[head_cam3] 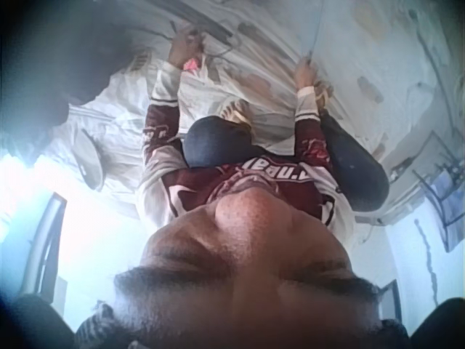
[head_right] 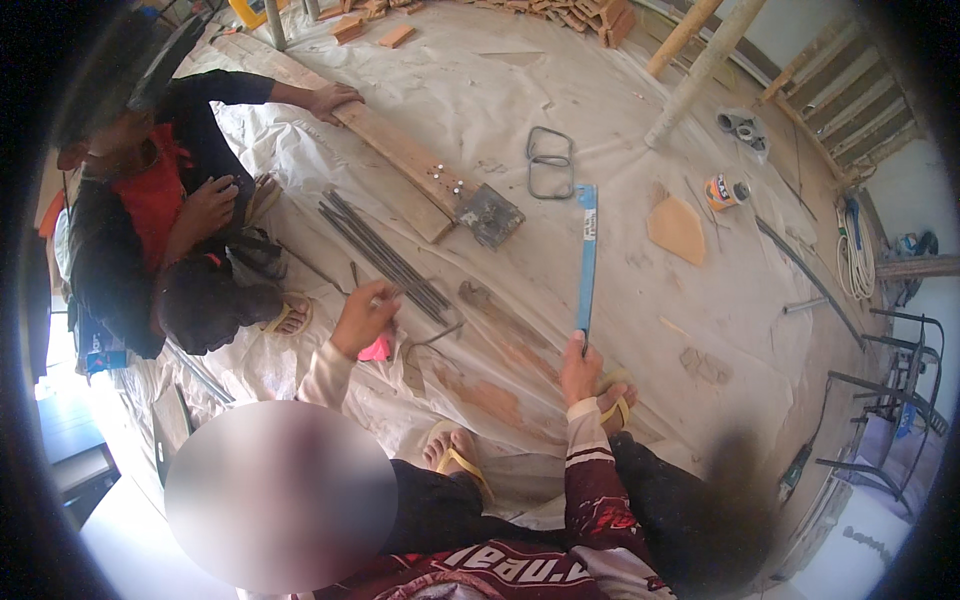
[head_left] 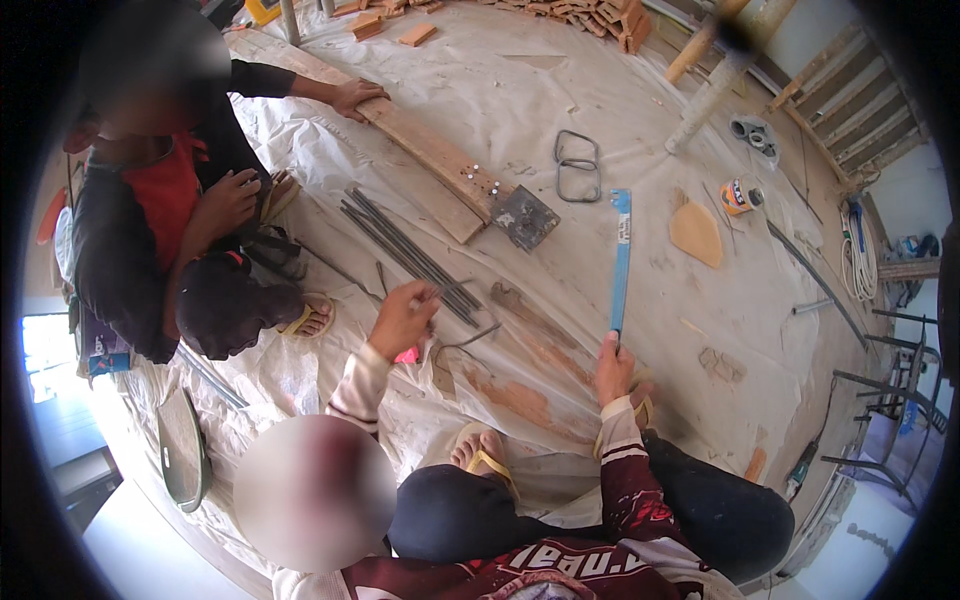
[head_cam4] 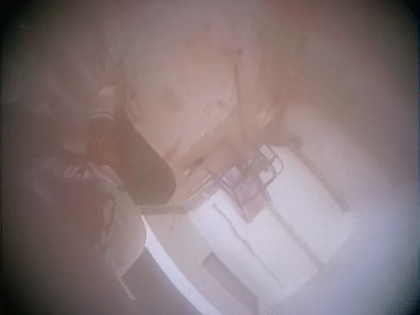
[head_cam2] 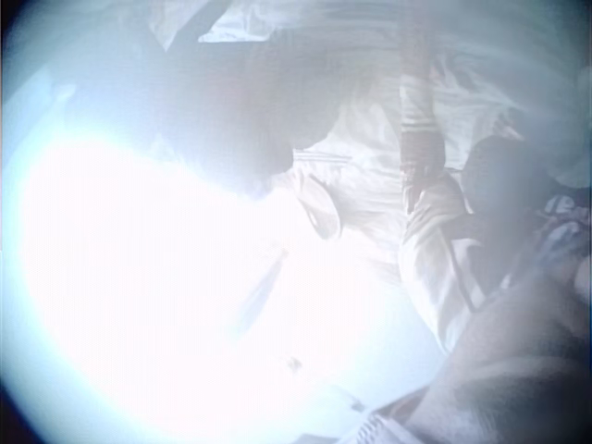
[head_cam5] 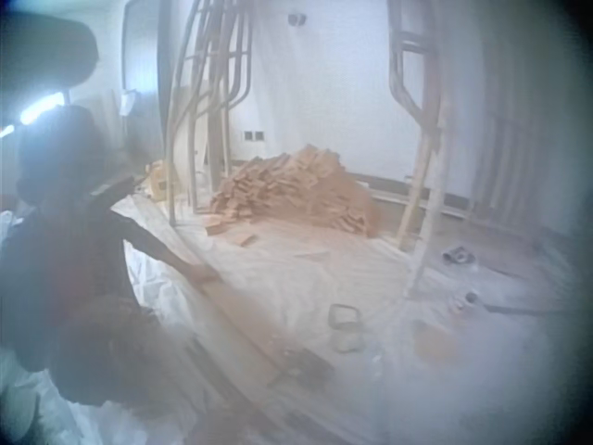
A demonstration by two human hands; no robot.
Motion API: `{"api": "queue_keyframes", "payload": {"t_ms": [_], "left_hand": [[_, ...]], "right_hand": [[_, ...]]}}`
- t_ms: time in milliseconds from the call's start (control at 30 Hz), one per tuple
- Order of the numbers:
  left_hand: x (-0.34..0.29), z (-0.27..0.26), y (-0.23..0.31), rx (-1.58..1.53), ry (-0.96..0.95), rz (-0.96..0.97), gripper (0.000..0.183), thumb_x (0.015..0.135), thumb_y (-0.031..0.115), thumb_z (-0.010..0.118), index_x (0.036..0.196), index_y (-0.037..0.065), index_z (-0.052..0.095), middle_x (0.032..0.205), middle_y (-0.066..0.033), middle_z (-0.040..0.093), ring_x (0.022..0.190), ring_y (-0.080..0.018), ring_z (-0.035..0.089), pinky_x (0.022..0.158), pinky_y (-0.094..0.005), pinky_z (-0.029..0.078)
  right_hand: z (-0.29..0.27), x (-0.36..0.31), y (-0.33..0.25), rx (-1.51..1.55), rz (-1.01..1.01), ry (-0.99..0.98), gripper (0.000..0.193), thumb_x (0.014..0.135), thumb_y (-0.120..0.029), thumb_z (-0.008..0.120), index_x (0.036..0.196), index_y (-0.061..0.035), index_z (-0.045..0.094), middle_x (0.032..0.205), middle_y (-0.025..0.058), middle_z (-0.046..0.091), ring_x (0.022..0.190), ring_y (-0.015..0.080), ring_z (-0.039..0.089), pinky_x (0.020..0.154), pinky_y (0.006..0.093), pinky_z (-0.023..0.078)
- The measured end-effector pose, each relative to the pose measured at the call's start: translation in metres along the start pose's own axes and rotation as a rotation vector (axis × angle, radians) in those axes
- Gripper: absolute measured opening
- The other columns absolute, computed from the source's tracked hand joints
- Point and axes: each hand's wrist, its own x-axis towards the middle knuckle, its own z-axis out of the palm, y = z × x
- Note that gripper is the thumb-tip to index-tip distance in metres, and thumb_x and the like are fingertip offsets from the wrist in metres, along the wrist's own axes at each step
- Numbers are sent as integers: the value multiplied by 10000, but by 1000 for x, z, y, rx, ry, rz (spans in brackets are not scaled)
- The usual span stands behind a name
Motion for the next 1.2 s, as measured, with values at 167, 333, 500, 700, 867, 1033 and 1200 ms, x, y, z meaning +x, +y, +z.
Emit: {"api": "queue_keyframes", "payload": {"t_ms": [167, 333, 500, 700, 867, 1033, 1200], "left_hand": [[-66, -67, -24, 114, -65, -471, 275, 824, 183, 683, 1037, 14, 637, 901, -159, 634, 825, -293, 650, 721, -387, 532], [-77, -86, -68, 829, 254, -15, 429, 784, 308, 730, 1102, 36, 634, 1043, -197, 630, 1039, -372, 587, 883, -450, 474], [5, -16, -45, 673, 236, 202, 313, 797, 218, 681, 1059, 48, 657, 1036, -164, 630, 1001, -360, 589, 863, -445, 479], [71, 41, -72, 1170, -128, 518, 206, 779, 133, 614, 964, 75, 684, 1062, -116, 620, 1094, -280, 549, 921, -409, 439], [80, 42, -73, 1302, -242, 590, 215, 787, 139, 602, 989, 121, 674, 1049, -82, 610, 1095, -245, 540, 904, -403, 438], [88, 31, -72, 1409, -307, 706, 257, 800, 163, 602, 1052, 142, 647, 1056, -78, 605, 1083, -232, 536, 918, -421, 424], [81, 17, -60, 1347, -410, 862, 278, 809, 135, 583, 1085, 143, 613, 1040, -78, 596, 1083, -235, 537, 985, -440, 395]], "right_hand": [[-10, 18, 20, 61, 156, 53, 531, 963, -461, 479, 703, -6, 560, 588, 37, 512, 549, 161, 475, 543, 339, 380], [0, 10, 6, 63, 298, 47, 527, 959, -496, 471, 749, -21, 558, 609, 44, 508, 515, 158, 476, 454, 341, 391], [7, 3, 3, 181, 285, -43, 539, 958, -525, 452, 720, -47, 522, 580, 16, 455, 443, 141, 443, 353, 308, 351], [10, -6, 0, 129, 224, -36, 548, 962, -510, 449, 667, -52, 507, 538, 11, 431, 422, 136, 399, 380, 298, 335], [6, -2, 7, 113, 177, -35, 555, 961, -479, 451, 644, -31, 529, 552, 43, 477, 461, 165, 437, 450, 328, 363], [11, 0, 30, 40, 169, 130, 517, 958, -468, 470, 688, -35, 550, 550, 30, 483, 422, 159, 438, 399, 321, 354], [11, 7, 56, -58, 80, 235, 458, 959, -390, 476, 832, 34, 591, 702, 119, 567, 627, 264, 549, 584, 376, 431]]}}
